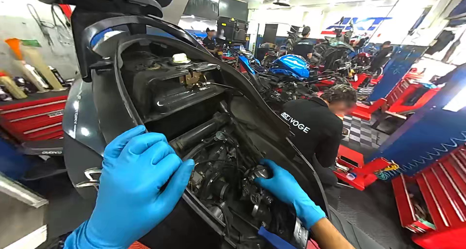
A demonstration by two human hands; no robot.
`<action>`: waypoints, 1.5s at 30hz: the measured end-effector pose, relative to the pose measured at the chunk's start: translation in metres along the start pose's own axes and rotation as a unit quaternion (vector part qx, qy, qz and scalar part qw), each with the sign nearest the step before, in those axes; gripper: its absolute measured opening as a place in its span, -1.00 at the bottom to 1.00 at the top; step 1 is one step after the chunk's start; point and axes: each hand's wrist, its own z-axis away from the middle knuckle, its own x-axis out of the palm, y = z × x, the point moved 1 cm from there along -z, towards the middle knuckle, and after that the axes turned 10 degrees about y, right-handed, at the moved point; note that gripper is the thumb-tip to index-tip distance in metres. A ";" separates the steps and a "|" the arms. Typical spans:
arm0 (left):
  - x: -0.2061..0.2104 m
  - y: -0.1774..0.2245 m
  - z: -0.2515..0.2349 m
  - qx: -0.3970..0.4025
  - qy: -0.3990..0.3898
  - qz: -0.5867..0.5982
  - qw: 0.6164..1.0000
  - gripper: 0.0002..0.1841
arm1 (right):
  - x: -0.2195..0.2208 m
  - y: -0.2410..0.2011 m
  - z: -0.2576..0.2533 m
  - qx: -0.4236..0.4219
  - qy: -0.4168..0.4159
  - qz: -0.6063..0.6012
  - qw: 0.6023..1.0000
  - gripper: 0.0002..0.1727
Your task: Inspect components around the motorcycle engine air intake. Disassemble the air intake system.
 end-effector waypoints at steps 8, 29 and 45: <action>0.002 0.002 -0.004 -0.002 0.000 0.016 1.000 -0.54 | -0.008 -0.013 0.016 0.001 0.058 -0.019 0.998 -0.17; -0.009 -0.009 0.002 -0.027 -0.084 0.009 0.996 -0.64 | 0.017 -0.024 0.026 -0.134 -0.084 -0.078 0.984 0.09; 0.166 0.095 -0.105 -0.004 -0.680 -0.066 0.730 -0.38 | 0.031 0.046 0.030 -0.130 -0.052 -0.297 0.945 -0.74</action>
